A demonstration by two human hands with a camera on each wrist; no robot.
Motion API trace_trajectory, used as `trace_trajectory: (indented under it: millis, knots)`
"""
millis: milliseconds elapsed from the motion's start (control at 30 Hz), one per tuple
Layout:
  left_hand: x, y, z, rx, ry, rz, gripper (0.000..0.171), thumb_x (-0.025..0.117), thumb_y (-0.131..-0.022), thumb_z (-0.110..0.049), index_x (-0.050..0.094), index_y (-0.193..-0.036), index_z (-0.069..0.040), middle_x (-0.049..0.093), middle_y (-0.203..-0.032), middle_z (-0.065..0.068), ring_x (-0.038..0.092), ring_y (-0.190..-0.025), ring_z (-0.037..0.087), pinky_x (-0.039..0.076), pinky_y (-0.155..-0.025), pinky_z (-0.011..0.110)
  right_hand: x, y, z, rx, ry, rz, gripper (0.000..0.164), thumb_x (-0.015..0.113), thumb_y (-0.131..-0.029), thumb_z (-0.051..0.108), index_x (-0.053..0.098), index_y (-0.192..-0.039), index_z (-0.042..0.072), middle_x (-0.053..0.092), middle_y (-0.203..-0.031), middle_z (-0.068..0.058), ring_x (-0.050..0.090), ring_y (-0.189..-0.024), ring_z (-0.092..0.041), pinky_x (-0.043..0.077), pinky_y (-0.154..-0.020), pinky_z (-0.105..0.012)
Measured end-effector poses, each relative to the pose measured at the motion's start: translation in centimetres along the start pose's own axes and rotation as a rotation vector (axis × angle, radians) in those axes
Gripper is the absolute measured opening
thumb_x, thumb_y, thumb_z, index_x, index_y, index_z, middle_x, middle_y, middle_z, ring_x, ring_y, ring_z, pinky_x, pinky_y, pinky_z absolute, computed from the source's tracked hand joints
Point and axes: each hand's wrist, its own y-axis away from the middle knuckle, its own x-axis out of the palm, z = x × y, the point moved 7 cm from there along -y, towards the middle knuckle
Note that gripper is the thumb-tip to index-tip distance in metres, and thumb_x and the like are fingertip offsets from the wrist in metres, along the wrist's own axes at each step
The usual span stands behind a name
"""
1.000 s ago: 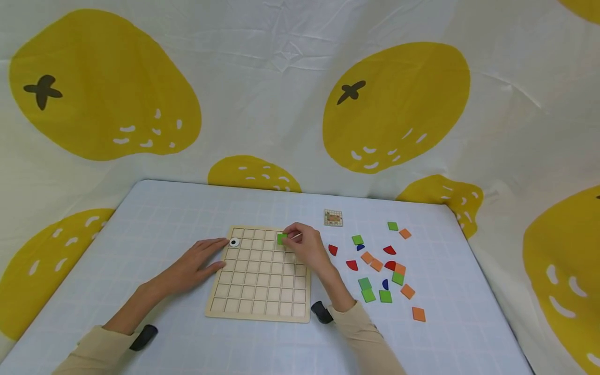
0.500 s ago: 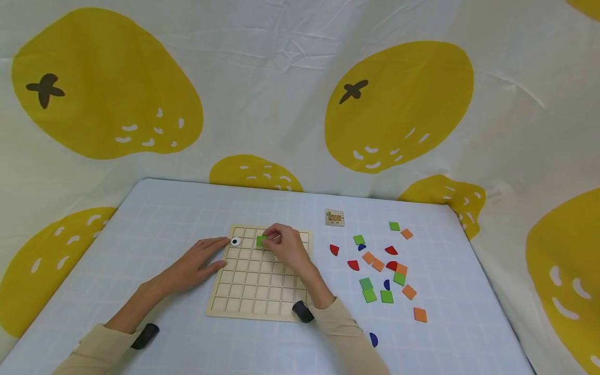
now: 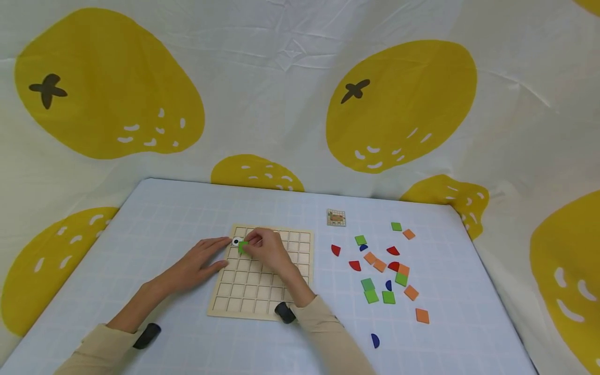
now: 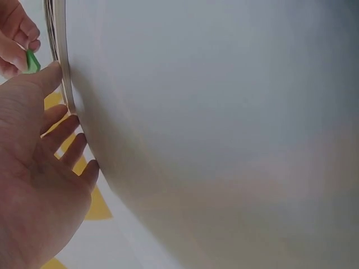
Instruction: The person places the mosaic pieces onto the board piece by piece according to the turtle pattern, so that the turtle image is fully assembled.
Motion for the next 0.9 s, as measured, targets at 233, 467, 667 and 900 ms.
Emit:
trace_trajectory:
  millis: [233,467,667,900]
  knots:
    - [0.0,-0.2,-0.3,0.018,0.005,-0.014,0.056,0.067,-0.102,-0.02,0.048,-0.151,-0.001,0.051,-0.151,0.019,0.045,-0.139,0.039,0.039,-0.111,0.06,1.3,-0.4,-0.2,0.04,0.027,0.014,0.016,0.074,-0.095,0.009,0.073,-0.105,-0.003,0.071,-0.088,-0.007,0.061,-0.071,-0.009,0.05,-0.064,-0.02]
    - [0.1,-0.4,-0.3,0.018,0.002,-0.009,0.057,0.067,-0.102,-0.02,0.048,-0.151,0.0,0.051,-0.151,0.019,0.045,-0.139,0.04,0.039,-0.111,0.06,1.8,-0.7,-0.2,0.04,0.071,0.007,0.011,0.075,-0.093,0.006,0.073,-0.1,-0.002,0.07,-0.084,-0.006,0.059,-0.069,-0.007,0.048,-0.064,-0.02]
    - [0.1,-0.2,-0.1,0.01,-0.003,-0.006,0.058,0.068,-0.101,-0.021,0.047,-0.151,0.0,0.051,-0.151,0.019,0.045,-0.139,0.04,0.039,-0.112,0.06,2.4,-0.8,0.2,0.014,0.128,-0.009,0.008,0.074,-0.094,0.006,0.073,-0.098,0.0,0.068,-0.086,-0.005,0.057,-0.073,-0.007,0.049,-0.068,-0.022]
    - [0.1,-0.1,0.1,0.01,-0.01,-0.013,0.057,0.068,-0.101,-0.021,0.048,-0.151,0.001,0.051,-0.15,0.02,0.045,-0.138,0.041,0.04,-0.111,0.061,2.8,-0.6,0.7,0.017,0.129,-0.051,0.011,0.075,-0.093,0.004,0.072,-0.101,-0.002,0.068,-0.091,-0.007,0.057,-0.079,-0.011,0.049,-0.07,-0.023]
